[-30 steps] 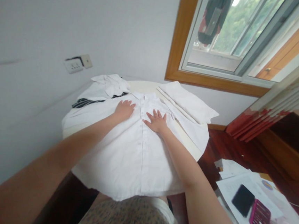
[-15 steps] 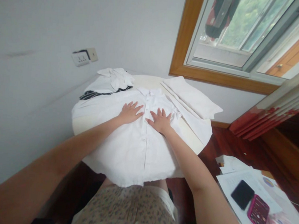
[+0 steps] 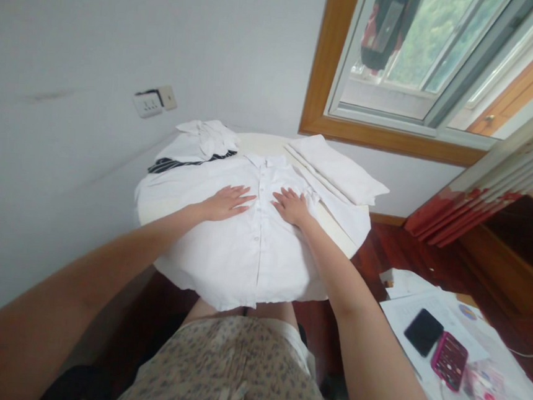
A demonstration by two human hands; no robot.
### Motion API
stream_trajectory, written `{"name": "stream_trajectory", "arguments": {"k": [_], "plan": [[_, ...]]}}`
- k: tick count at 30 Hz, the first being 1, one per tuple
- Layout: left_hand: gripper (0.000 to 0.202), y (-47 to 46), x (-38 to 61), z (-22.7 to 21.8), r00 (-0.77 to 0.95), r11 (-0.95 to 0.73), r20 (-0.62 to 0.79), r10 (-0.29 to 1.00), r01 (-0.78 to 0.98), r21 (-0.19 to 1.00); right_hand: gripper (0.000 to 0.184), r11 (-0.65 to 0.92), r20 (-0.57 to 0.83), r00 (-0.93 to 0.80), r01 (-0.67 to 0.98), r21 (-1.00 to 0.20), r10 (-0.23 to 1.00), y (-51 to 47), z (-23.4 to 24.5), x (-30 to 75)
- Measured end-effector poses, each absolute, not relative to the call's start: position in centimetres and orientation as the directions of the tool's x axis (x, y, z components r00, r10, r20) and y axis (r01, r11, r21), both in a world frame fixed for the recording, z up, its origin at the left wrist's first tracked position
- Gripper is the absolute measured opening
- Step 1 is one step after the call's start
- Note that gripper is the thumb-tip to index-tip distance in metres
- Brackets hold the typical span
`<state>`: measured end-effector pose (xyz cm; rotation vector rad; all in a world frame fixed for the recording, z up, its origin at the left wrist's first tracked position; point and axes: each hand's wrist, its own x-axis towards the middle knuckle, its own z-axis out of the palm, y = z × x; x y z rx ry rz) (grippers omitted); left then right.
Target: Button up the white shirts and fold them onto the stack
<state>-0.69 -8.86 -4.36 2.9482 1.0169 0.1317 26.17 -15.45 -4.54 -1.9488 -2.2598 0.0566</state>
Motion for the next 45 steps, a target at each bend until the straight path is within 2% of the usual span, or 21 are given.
{"name": "stream_trajectory", "arguments": {"k": [3,6,9,11,16,21,24,29,33,35,39,45], "plan": [[0.055,-9.7,-2.0,-4.0,0.815,-0.816,0.038,0.578,0.575,0.068,0.056,0.21,0.096,-0.2,0.973,-0.099,0.975,-15.7,-4.6,27.5],[0.051,-11.0,-2.8,-3.8,0.835,-0.834,0.042,0.548,0.543,0.099,0.056,0.198,0.112,-0.188,0.976,-0.091,0.976,-16.1,-4.4,27.8],[0.051,-12.9,-2.7,-3.8,0.815,-0.815,0.061,0.576,0.567,0.115,0.056,0.158,0.12,-0.147,0.983,-0.092,0.982,-16.6,-4.2,26.8],[0.051,-14.3,-2.4,-3.8,0.805,-0.806,0.068,0.589,0.58,0.114,0.058,0.188,0.12,-0.177,0.978,-0.092,0.977,-17.2,-4.1,25.8],[0.056,-16.8,-2.4,-3.5,0.888,-0.888,0.06,0.457,0.451,0.084,0.059,0.304,0.097,-0.295,0.947,-0.105,0.951,-18.9,-4.1,24.9],[0.056,-17.2,-3.7,-3.1,0.896,-0.892,0.02,0.443,0.439,0.111,0.057,0.247,0.088,-0.238,0.962,-0.113,0.967,-20.0,-4.0,26.7],[0.051,-16.8,-3.4,-3.0,0.887,-0.883,0.082,0.455,0.437,0.17,0.054,0.217,0.125,-0.202,0.969,-0.122,0.971,-20.2,-3.5,26.7],[0.033,-15.4,-0.1,-2.1,0.77,-0.822,0.29,0.569,0.518,0.238,0.033,0.322,0.254,-0.262,0.917,-0.233,0.931,-20.3,-2.1,23.6],[0.022,-14.8,2.8,-2.0,0.675,-0.735,0.293,0.677,0.629,0.253,0.031,0.242,0.169,-0.196,0.912,-0.332,0.966,-19.9,-1.5,21.2],[0.021,-14.8,3.6,-2.4,0.641,-0.693,0.265,0.721,0.669,0.267,0.041,0.205,0.096,-0.183,0.915,-0.348,0.979,-19.7,-1.2,20.7],[0.019,-15.0,3.8,-3.7,0.643,-0.702,0.284,0.711,0.674,0.23,0.047,0.148,-0.007,-0.158,0.937,-0.317,0.987,-19.6,-0.1,20.4],[0.017,-15.1,3.5,-4.5,0.639,-0.704,0.301,0.708,0.675,0.222,0.031,0.148,-0.08,-0.169,0.965,-0.215,0.982,-19.3,0.9,20.1]]}}
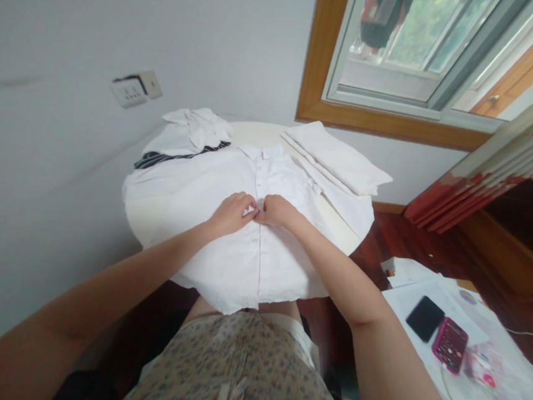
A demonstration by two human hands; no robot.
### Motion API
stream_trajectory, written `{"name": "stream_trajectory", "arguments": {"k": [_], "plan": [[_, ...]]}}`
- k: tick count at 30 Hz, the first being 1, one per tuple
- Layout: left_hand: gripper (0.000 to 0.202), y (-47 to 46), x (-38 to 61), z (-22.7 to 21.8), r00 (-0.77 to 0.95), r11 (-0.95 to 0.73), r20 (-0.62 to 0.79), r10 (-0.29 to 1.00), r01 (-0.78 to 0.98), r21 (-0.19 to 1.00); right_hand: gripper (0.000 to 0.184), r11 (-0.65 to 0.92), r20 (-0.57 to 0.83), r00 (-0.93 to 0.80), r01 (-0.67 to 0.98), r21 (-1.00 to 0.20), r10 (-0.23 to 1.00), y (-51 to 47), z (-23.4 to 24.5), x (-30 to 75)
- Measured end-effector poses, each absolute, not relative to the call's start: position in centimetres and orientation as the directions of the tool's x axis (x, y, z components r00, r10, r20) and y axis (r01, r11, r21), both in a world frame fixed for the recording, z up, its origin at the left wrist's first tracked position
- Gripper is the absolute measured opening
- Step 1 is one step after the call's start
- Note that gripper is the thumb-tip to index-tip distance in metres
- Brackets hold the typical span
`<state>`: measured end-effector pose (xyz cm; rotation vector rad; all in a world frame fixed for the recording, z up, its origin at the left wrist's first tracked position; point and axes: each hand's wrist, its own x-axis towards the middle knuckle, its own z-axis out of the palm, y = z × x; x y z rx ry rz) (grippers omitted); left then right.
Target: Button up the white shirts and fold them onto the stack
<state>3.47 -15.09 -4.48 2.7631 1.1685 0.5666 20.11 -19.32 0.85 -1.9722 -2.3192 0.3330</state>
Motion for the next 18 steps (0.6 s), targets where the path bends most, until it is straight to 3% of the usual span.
{"name": "stream_trajectory", "arguments": {"k": [5,13,18], "plan": [[0.014,-15.0,3.6,-4.6,0.638,-0.699,0.291,0.713,0.678,0.226,0.025,0.156,-0.089,-0.185,0.952,-0.262,0.979,-18.3,0.6,21.2],[0.017,-15.1,3.8,-4.5,0.643,-0.702,0.288,0.709,0.681,0.207,0.016,0.106,-0.098,-0.191,0.828,-0.551,0.977,-17.9,-0.5,23.2],[0.018,-15.4,4.1,-3.7,0.639,-0.682,0.248,0.728,0.712,0.167,0.016,0.164,0.005,-0.187,0.846,-0.507,0.982,-18.5,-1.1,22.6]]}}
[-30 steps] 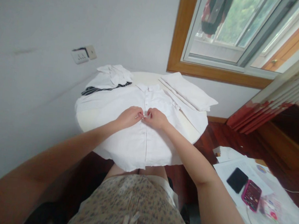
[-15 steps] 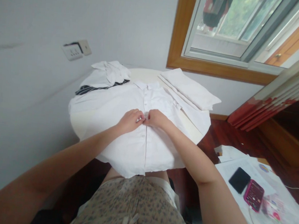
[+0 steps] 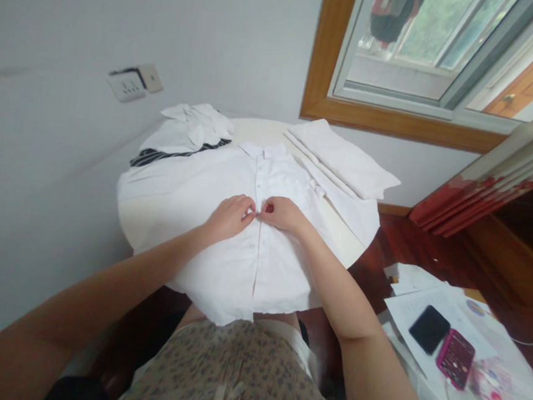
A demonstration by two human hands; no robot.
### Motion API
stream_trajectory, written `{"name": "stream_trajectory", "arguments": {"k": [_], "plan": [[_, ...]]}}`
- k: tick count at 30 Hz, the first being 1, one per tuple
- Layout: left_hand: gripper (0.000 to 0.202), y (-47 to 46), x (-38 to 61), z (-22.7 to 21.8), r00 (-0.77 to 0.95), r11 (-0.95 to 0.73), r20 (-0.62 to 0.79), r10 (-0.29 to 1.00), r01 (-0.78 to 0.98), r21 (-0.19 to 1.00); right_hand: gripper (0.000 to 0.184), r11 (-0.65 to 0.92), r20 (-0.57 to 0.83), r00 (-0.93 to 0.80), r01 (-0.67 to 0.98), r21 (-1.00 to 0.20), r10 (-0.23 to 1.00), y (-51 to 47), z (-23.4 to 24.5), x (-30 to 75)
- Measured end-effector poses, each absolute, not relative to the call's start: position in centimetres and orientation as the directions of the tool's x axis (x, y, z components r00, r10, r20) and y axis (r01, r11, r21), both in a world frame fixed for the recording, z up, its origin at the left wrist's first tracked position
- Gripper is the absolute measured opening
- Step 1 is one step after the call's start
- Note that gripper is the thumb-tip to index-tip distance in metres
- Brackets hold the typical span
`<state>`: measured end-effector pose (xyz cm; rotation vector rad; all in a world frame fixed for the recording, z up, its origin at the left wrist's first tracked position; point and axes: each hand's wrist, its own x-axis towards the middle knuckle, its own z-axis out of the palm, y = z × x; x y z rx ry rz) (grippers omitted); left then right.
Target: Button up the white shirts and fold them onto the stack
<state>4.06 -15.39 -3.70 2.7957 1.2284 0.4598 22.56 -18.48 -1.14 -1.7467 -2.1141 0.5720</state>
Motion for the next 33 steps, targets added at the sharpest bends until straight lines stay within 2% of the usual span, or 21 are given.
{"name": "stream_trajectory", "arguments": {"k": [5,9,12,15,19,21,23,26,33], "plan": [[0.025,-15.4,4.6,-2.7,0.666,-0.681,0.177,0.725,0.731,0.044,0.018,0.18,0.009,-0.194,0.894,-0.41,0.981,-19.0,-0.7,22.0],[0.029,-14.9,5.3,-1.8,0.685,-0.686,0.067,0.726,0.727,-0.004,0.015,0.186,0.003,-0.206,0.878,-0.44,0.978,-19.2,-0.6,22.0],[0.03,-14.4,5.5,-1.6,0.675,-0.675,0.02,0.737,0.735,0.059,0.009,0.185,0.038,-0.191,0.854,-0.486,0.981,-19.2,-1.0,22.1],[0.031,-13.9,5.1,-2.0,0.687,-0.687,0.063,0.724,0.71,0.152,0.007,0.15,0.069,-0.137,0.77,-0.621,0.988,-19.0,-1.3,22.6],[0.032,-13.6,4.6,-2.7,0.712,-0.721,0.137,0.689,0.654,0.23,0.011,-0.011,-0.049,-0.068,0.471,-0.882,0.996,-18.8,-1.3,23.2],[0.032,-13.5,4.4,-2.9,0.712,-0.724,0.156,0.684,0.639,0.259,0.014,-0.098,-0.12,-0.056,0.301,-0.949,0.991,-18.7,-1.1,23.1],[0.03,-13.4,4.3,-2.9,0.71,-0.722,0.172,0.683,0.622,0.303,0.018,-0.15,-0.163,-0.053,0.191,-0.97,0.985,-18.7,-1.0,22.9],[0.027,-13.2,4.1,-2.7,0.713,-0.717,0.184,0.676,0.58,0.387,0.022,-0.199,-0.207,-0.061,0.118,-0.973,0.976,-18.8,-1.2,22.5],[0.025,-13.1,3.6,-2.6,0.71,-0.69,0.194,0.677,0.521,0.502,0.023,-0.193,-0.198,-0.06,0.08,-0.978,0.978,-18.6,-2.4,22.5]]}}
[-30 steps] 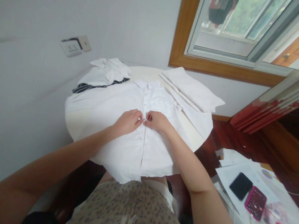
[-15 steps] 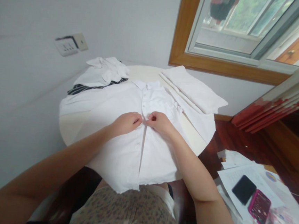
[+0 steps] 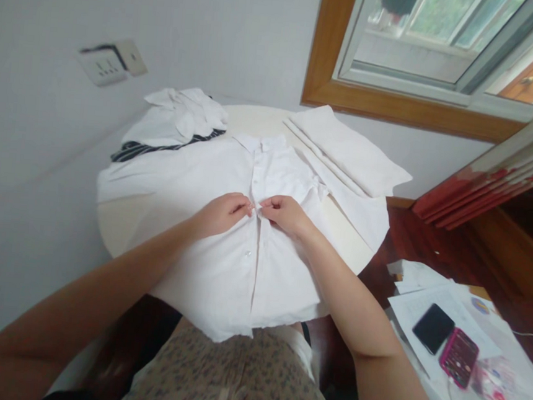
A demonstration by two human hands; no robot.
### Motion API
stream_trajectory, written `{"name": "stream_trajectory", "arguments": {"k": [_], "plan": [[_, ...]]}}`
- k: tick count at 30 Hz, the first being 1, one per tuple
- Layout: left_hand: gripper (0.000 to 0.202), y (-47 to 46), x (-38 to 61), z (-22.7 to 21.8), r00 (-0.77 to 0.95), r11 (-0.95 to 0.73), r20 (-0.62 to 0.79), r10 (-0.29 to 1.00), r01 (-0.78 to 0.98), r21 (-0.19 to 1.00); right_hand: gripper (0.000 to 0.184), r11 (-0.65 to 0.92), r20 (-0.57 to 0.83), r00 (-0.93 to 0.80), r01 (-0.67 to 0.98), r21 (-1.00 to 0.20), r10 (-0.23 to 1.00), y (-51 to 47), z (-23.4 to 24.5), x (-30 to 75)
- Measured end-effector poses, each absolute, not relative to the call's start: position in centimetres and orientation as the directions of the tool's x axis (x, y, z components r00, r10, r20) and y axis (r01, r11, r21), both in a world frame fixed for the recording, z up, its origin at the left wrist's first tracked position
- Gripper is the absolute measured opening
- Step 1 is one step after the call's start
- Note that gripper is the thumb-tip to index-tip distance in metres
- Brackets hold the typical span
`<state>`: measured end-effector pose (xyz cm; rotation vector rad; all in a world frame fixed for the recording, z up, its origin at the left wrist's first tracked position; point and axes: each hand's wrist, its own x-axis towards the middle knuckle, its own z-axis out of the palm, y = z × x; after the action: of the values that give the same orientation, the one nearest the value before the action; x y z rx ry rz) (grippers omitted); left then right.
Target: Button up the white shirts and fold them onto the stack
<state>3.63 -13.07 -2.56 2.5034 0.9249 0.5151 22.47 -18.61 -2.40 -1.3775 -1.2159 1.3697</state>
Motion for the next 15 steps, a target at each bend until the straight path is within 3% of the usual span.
{"name": "stream_trajectory", "arguments": {"k": [6,15], "plan": [[0.025,-12.83,3.62,-2.94,0.697,-0.668,0.196,0.689,0.506,0.546,0.022,-0.178,-0.186,-0.075,0.1,-0.979,0.98,-18.61,-2.58,22.47],[0.029,-12.22,3.79,-3.31,0.702,-0.696,0.206,0.682,0.535,0.479,0.024,-0.162,-0.171,-0.051,0.143,-0.976,0.984,-18.66,-2.51,22.27]]}}
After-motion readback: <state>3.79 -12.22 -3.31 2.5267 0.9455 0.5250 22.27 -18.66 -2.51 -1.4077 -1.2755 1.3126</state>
